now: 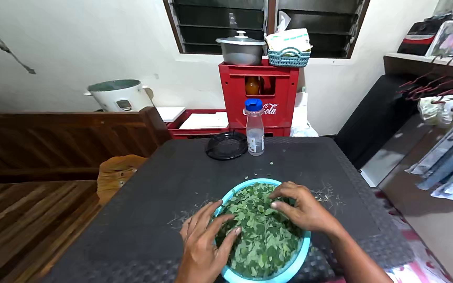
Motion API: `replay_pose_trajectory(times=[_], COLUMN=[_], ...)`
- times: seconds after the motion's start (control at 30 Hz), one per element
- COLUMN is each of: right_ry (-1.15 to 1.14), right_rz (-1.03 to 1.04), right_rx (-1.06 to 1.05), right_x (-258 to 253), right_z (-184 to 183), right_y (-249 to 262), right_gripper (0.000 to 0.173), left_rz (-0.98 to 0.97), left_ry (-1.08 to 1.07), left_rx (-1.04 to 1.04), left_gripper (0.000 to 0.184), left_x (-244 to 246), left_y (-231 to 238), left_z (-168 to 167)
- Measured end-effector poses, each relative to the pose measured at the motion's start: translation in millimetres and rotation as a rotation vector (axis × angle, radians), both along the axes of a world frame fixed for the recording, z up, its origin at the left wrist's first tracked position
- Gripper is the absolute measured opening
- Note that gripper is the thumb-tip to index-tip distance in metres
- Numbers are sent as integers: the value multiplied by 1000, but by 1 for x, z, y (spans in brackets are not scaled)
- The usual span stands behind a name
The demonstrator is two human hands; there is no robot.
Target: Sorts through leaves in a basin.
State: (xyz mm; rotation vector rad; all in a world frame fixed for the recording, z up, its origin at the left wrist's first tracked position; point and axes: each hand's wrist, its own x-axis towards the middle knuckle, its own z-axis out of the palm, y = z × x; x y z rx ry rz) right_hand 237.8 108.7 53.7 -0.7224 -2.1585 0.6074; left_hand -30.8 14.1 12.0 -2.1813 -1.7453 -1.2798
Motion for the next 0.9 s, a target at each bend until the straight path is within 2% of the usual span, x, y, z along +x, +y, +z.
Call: replay_pose_trajectory(times=[0.17, 0.37, 0.5, 0.63, 0.73, 0.9], right_ry=[-94, -458, -490, -554, -467, -6], right_rz=[-87, -71, -117, -35, 12, 32], right_rx=[78, -73, -87, -160, -173, -202], right_x=[17, 12, 4, -5, -3, 15], right_z=[-9, -16, -21, -23, -31, -38], right_y=[1, -15, -11, -7, -4, -7], right_gripper=[16, 14, 16, 21, 20, 16], left_rz=[32, 35, 32, 8, -2, -49], left_ry=[-26, -44, -24, -16, -41, -150], left_rx=[-36, -46, -27, -18, -34, -80], left_gripper=[34, 31, 33, 31, 31, 30], left_x=[-5, -4, -3, 1, 8, 30], left_y=[-4, -6, -7, -8, -13, -23], left_z=[1, -2, -2, 0, 7, 18])
